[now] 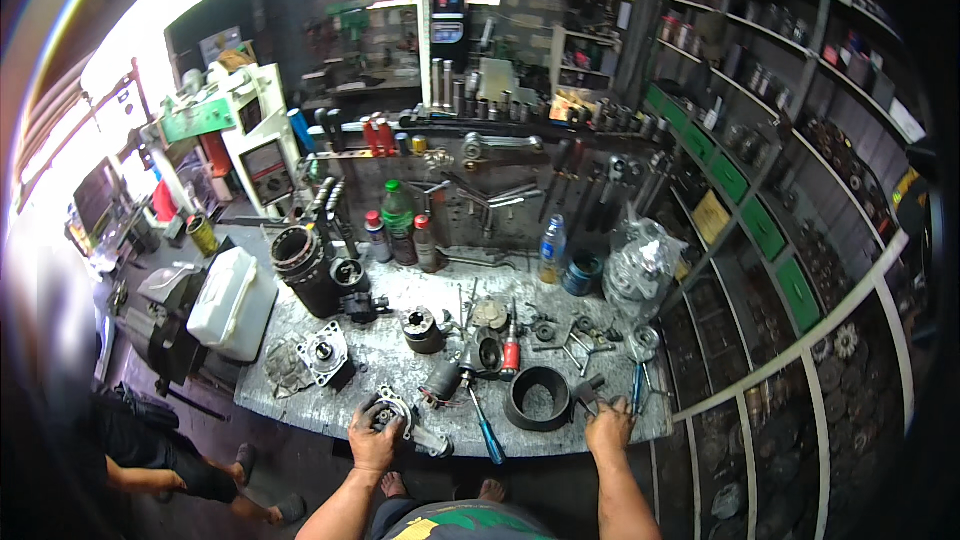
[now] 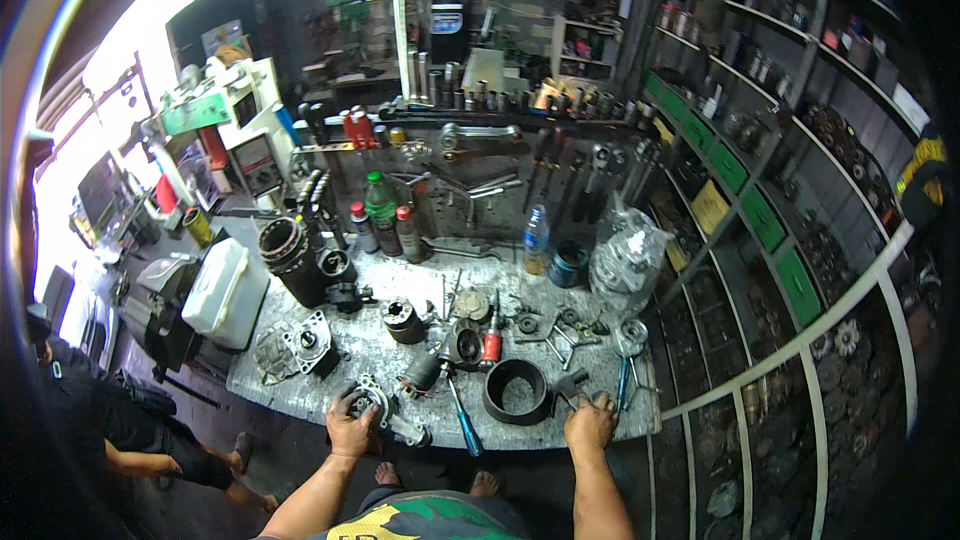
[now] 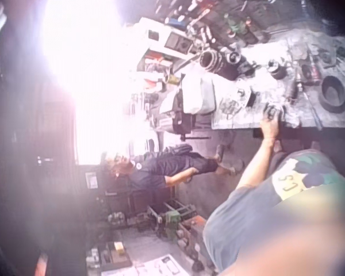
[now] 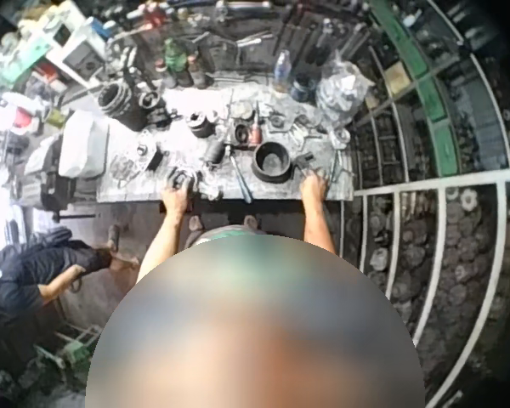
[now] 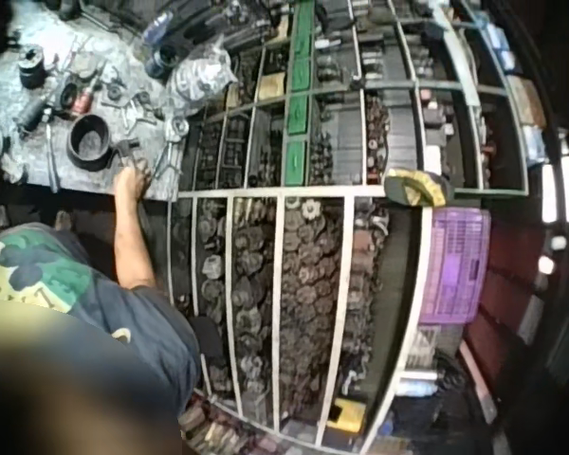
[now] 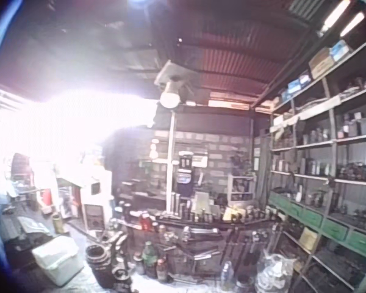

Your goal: The person assembles small mechanical components on a workbench, using a screwdriver to tighten screws and a hammer to tap parts into place. The person handles gears, housings, and fasteners, occasionally reaching for tools and parts from the bench or nearby shelves.

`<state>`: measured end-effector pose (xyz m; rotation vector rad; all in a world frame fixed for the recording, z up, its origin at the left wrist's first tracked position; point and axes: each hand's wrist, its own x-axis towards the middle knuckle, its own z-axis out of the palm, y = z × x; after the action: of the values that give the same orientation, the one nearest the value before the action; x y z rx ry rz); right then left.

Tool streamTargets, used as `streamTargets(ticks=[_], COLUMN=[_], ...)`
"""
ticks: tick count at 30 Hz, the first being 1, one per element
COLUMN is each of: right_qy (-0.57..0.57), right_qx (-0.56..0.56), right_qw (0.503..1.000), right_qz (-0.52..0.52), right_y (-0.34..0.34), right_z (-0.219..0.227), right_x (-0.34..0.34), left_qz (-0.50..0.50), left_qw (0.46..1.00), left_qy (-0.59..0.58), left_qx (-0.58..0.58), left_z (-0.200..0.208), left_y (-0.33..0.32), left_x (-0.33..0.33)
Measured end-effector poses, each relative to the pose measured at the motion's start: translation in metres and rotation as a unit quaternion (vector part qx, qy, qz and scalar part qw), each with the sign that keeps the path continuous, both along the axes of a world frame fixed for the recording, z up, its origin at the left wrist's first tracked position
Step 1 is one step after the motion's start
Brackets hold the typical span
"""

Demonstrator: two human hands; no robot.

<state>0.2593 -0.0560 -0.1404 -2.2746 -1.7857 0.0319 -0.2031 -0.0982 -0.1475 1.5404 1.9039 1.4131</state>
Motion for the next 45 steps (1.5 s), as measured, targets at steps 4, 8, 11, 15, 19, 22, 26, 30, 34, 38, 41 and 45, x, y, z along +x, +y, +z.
streamTargets(ticks=[4, 8, 11, 15, 19, 22, 26, 30, 34, 38, 41, 45], right_qy=[0.111, 0.202, 0.195, 0.171, 0.082, -0.033, -0.06, -0.06, 0.025, 0.048, 0.041, -0.023], right_qx=[0.097, 0.152, 0.203, 0.212, 0.236, 0.193, 0.127, 0.172, 0.259, 0.273, 0.339, 0.453], right_qw=[0.983, 0.929, 0.886, 0.884, 0.921, 0.957, 0.978, 0.973, 0.952, 0.933, 0.899, 0.845], right_qz=[0.113, 0.271, 0.368, 0.379, 0.3, 0.212, 0.157, 0.144, 0.164, 0.229, 0.274, 0.284], right_y=[0.049, 0.122, 0.185, 0.283, 0.363, 0.394, 0.411, 0.421, 0.437, 0.446, 0.441, 0.421], right_z=[0.067, 0.142, 0.196, 0.256, 0.289, 0.298, 0.293, 0.28, 0.283, 0.289, 0.285, 0.293], right_x=[-0.029, -0.103, -0.168, -0.25, -0.313, -0.344, -0.366, -0.371, -0.359, -0.34, -0.334, -0.321], left_qz=[0.111, 0.039, -0.038, -0.163, -0.209, -0.239, -0.277, -0.303, -0.323, -0.328, -0.324, -0.314], left_qw=[0.993, 0.996, 0.994, 0.979, 0.972, 0.959, 0.95, 0.94, 0.934, 0.93, 0.936, 0.938], left_qy=[-0.024, 0.013, 0.036, -0.057, 0.01, -0.038, -0.03, -0.026, -0.023, -0.021, -0.013, -0.023], left_qx=[0.016, -0.074, -0.097, -0.112, -0.103, -0.147, -0.144, -0.155, -0.15, -0.163, -0.139, -0.145], left_z=[-0.004, 0.0, 0.005, 0.009, 0.008, 0.009, 0.008, 0.002, -0.002, -0.003, -0.003, 0.0], left_y=[0.006, 0.002, -0.006, -0.01, -0.004, 0.002, 0.011, 0.017, 0.021, 0.022, 0.022, 0.021], left_x=[0.021, 0.009, -0.01, -0.042, -0.06, -0.07, -0.082, -0.089, -0.093, -0.094, -0.093, -0.091])
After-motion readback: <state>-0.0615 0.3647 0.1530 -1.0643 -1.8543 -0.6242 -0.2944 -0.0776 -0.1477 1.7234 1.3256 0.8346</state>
